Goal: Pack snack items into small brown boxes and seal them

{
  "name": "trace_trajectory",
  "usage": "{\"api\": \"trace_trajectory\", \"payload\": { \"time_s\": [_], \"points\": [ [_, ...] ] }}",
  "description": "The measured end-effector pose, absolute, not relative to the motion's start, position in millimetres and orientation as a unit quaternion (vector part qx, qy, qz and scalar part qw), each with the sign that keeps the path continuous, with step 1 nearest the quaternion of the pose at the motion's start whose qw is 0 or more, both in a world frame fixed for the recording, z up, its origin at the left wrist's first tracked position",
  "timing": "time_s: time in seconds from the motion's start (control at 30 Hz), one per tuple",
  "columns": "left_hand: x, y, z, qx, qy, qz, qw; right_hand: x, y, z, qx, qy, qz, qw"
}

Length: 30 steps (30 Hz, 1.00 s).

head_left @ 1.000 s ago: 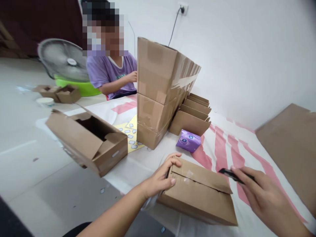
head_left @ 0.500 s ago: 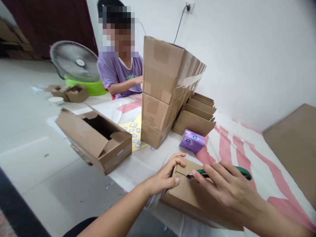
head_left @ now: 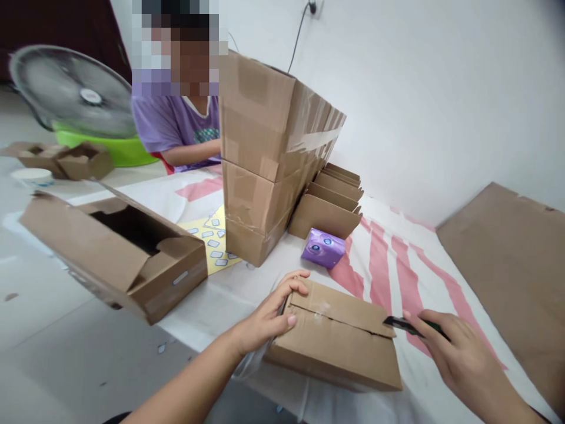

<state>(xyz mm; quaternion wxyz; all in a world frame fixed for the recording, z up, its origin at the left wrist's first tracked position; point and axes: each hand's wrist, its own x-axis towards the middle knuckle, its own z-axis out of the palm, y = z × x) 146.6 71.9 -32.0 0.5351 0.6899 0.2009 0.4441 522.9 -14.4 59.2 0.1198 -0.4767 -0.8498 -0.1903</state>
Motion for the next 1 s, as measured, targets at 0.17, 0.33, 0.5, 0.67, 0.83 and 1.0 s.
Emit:
{"api": "trace_trajectory", "payload": {
  "time_s": [0.17, 0.33, 0.5, 0.67, 0.83, 1.0],
  "points": [
    [148.0, 72.9, -32.8, 0.687, 0.188, 0.449, 0.539, 553.3, -42.4, -14.2, -0.576, -0.810, -0.061, 0.094],
    [148.5, 71.9, -32.1, 0.679, 0.189, 0.452, 0.547, 549.2, -43.1, -38.0, -0.580, -0.811, 0.072, -0.019],
    [148.1, 71.5, -31.7, 0.676, 0.197, 0.449, 0.550, 533.2, -1.0, 15.4, -0.548, -0.831, -0.057, 0.068],
    [149.1, 73.7, -33.9, 0.680, 0.192, 0.454, 0.544, 450.6, 28.2, 71.7, -0.442, -0.868, -0.075, 0.214],
    [150.3, 76.4, -33.7, 0.688, 0.197, 0.462, 0.524, 371.2, 36.1, 76.7, -0.248, -0.957, -0.003, 0.152],
    [149.3, 77.1, -31.1, 0.698, 0.192, 0.455, 0.518, 364.4, 40.3, 68.0, -0.193, -0.973, -0.037, 0.119]
  ]
}}
